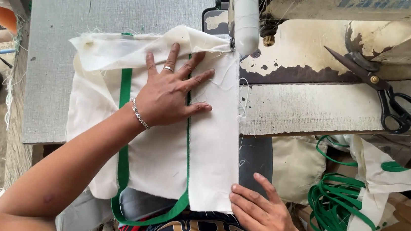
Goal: Sewing white fabric and green straps together to manufacture tote bags using an industrial sewing machine.
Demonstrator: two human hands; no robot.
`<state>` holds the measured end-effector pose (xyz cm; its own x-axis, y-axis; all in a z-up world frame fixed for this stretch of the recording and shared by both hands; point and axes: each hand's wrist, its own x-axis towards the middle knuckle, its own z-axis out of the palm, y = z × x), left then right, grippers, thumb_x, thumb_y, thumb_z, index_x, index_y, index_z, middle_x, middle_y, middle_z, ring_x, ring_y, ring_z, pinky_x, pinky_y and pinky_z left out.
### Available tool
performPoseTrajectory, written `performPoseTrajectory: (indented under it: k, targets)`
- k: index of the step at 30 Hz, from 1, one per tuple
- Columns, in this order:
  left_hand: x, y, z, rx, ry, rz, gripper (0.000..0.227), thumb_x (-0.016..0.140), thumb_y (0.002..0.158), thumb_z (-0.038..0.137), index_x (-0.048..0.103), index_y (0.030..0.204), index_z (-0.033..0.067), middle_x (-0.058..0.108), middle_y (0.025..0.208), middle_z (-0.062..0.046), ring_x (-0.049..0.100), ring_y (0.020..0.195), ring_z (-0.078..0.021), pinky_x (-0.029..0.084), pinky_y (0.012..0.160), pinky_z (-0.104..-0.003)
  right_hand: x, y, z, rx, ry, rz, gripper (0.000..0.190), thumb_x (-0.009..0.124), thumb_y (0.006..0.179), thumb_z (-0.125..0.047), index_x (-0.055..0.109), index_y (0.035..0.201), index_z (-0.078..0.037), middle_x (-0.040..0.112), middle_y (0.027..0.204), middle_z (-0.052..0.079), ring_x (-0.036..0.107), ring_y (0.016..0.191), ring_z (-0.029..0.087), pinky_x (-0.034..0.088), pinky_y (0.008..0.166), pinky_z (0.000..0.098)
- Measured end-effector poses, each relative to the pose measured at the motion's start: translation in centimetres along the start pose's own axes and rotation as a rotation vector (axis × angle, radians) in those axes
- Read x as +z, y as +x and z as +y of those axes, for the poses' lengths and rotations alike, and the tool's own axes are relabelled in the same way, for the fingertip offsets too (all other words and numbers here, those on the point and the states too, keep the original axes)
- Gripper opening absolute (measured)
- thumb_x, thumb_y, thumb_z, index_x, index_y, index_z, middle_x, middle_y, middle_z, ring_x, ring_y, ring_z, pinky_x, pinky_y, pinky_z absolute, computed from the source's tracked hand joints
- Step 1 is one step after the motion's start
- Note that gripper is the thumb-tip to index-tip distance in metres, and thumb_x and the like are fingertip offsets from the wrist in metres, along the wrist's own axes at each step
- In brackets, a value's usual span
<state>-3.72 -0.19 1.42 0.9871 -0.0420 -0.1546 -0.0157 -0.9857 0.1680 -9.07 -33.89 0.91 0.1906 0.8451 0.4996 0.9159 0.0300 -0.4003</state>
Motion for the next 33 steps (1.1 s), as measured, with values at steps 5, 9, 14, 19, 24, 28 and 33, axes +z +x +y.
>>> performPoseTrajectory:
  k: [5,9,14,19,24,28,33]
  targets:
    - [-0.2,1.8,-0.9,-0.018,-0.007,-0.031,0.087,0.036,0.084,0.084,0.03,0.158,0.0398,0.012,0.17,0.001,-0.006,0.152,-0.0437,-0.002,0.104,-0.086,0.2,0.9,1.8,0.001,0.014,0.018,0.019,0.053,0.1,-0.004,0.071,0.096,0.002,0.078,0.105,0.016,0.075,0.106,0.036,0.042,0.105,0.069]
    - [-2.3,4.3,-2.0,-0.071,-0.012,-0.102,0.089,0.035,0.083,0.084,0.026,0.16,0.04,0.005,0.171,0.005,-0.007,0.154,-0.0433,-0.001,0.107,-0.086,0.3,3.2,4.6,-0.041,-0.029,0.052,0.021,0.051,0.1,-0.002,0.07,0.094,0.002,0.077,0.105,0.015,0.075,0.106,0.035,0.041,0.108,0.0651]
    - [-3.2,7.8,-4.2,-0.099,-0.007,-0.114,0.092,0.036,0.08,0.085,0.024,0.161,0.0404,0.004,0.172,0.008,-0.006,0.155,-0.0427,-0.001,0.107,-0.085,0.5,5.4,8.1,-0.041,-0.053,0.051,0.015,0.057,0.096,0.003,0.072,0.095,0.002,0.076,0.105,0.013,0.074,0.106,0.031,0.04,0.11,0.0611]
    - [-4.3,11.6,-6.8,-0.109,-0.046,-0.127,0.093,0.038,0.08,0.083,0.024,0.161,0.0397,0.003,0.172,0.009,-0.01,0.155,-0.0422,-0.003,0.108,-0.085,1.5,7.3,12.2,-0.02,-0.073,0.079,0.023,0.079,0.081,0.011,0.075,0.098,-0.003,0.08,0.102,0.012,0.076,0.101,0.027,0.042,0.114,0.0525]
    - [1.3,12.9,-7.7,0.112,0.322,0.418,0.061,0.073,0.087,0.054,0.068,0.133,0.0151,0.053,0.149,-0.016,0.047,0.132,-0.0471,0.045,0.088,-0.06,1.5,9.5,12.6,-0.025,-0.149,0.094,0.009,0.069,0.094,0.008,0.074,0.095,0.001,0.078,0.099,0.012,0.075,0.102,0.03,0.044,0.11,0.0551]
    - [4.4,3.3,0.8,0.667,-0.252,0.489,0.029,0.072,0.087,0.034,0.072,0.108,0.0146,0.059,0.116,-0.008,0.062,0.108,-0.0371,0.051,0.084,-0.047,2.6,7.8,12.5,0.078,-0.164,0.178,0.007,0.068,0.095,-0.005,0.074,0.098,-0.006,0.077,0.105,0.008,0.073,0.109,0.03,0.048,0.105,0.056]
    - [3.4,-1.2,1.2,0.686,-0.286,0.276,0.049,0.069,0.094,0.033,0.061,0.138,0.0121,0.054,0.143,-0.014,0.047,0.142,-0.0376,0.032,0.117,-0.057,2.3,5.3,12.5,0.168,-0.231,0.042,0.018,0.07,0.096,-0.018,0.075,0.112,-0.011,0.065,0.117,0.006,0.054,0.129,0.034,0.038,0.112,0.057]
